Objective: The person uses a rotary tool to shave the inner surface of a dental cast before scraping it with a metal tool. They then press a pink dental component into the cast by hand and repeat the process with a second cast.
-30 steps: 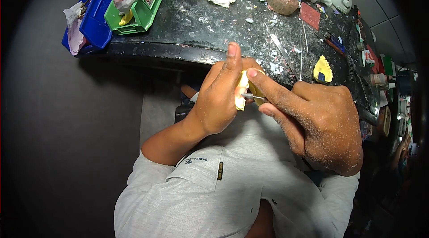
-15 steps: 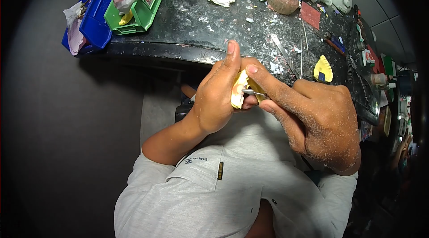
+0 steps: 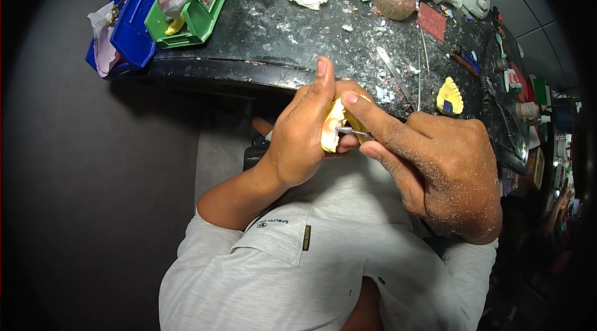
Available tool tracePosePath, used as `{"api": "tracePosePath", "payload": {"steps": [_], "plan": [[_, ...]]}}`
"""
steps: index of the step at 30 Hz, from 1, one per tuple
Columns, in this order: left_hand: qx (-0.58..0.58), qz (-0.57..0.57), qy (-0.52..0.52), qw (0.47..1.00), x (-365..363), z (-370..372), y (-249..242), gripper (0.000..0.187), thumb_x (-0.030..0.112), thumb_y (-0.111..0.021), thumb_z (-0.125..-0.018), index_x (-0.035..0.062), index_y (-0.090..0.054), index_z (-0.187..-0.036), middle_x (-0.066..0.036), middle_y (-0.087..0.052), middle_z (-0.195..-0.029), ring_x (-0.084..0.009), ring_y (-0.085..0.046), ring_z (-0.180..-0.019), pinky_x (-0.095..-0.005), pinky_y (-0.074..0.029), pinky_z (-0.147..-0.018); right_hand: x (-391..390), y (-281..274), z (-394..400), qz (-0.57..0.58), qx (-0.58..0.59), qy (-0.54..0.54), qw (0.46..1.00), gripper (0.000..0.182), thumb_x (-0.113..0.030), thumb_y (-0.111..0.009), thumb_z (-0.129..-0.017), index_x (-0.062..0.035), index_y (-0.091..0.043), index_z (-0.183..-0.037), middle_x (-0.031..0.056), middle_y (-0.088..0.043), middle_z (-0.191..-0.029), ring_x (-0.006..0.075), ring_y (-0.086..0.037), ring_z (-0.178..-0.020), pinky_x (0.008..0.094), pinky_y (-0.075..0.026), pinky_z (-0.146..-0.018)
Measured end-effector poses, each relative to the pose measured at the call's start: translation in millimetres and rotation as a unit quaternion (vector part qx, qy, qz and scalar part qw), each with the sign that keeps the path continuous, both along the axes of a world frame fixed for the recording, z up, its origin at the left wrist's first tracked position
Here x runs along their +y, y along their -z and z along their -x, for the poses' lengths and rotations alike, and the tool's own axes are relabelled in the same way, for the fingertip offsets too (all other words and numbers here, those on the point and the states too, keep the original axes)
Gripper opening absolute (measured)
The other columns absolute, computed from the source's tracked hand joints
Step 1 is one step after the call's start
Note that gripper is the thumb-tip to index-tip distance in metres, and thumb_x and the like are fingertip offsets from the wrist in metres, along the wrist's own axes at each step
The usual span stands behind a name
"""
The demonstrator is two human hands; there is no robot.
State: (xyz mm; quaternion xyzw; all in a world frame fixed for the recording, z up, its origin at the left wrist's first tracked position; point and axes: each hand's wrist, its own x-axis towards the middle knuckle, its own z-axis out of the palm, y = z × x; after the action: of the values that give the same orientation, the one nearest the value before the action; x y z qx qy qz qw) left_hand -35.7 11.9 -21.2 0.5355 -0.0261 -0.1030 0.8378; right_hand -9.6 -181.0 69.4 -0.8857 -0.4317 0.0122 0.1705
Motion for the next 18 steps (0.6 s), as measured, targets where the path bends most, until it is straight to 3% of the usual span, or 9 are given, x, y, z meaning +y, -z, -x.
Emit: {"api": "tracePosePath", "payload": {"steps": [18], "plan": [[-0.004,-0.005,0.021,1.0,2.5,0.2,0.5,0.087,0.052,-0.004,-0.114,-0.0036,-0.067,-0.093,-0.012,-0.065,-0.085,-0.0154,-0.063,-0.076,-0.0277,-0.054,-0.07,-2.1,-0.9,-0.6,0.005,-0.004,-0.009,1.0,0.051,-0.021,-0.079,-0.091,-0.0215,-0.069,-0.141,0.003,-0.044,-0.057,0.0178,-0.043,-0.047,0.0367,-0.037,-0.046]]}}
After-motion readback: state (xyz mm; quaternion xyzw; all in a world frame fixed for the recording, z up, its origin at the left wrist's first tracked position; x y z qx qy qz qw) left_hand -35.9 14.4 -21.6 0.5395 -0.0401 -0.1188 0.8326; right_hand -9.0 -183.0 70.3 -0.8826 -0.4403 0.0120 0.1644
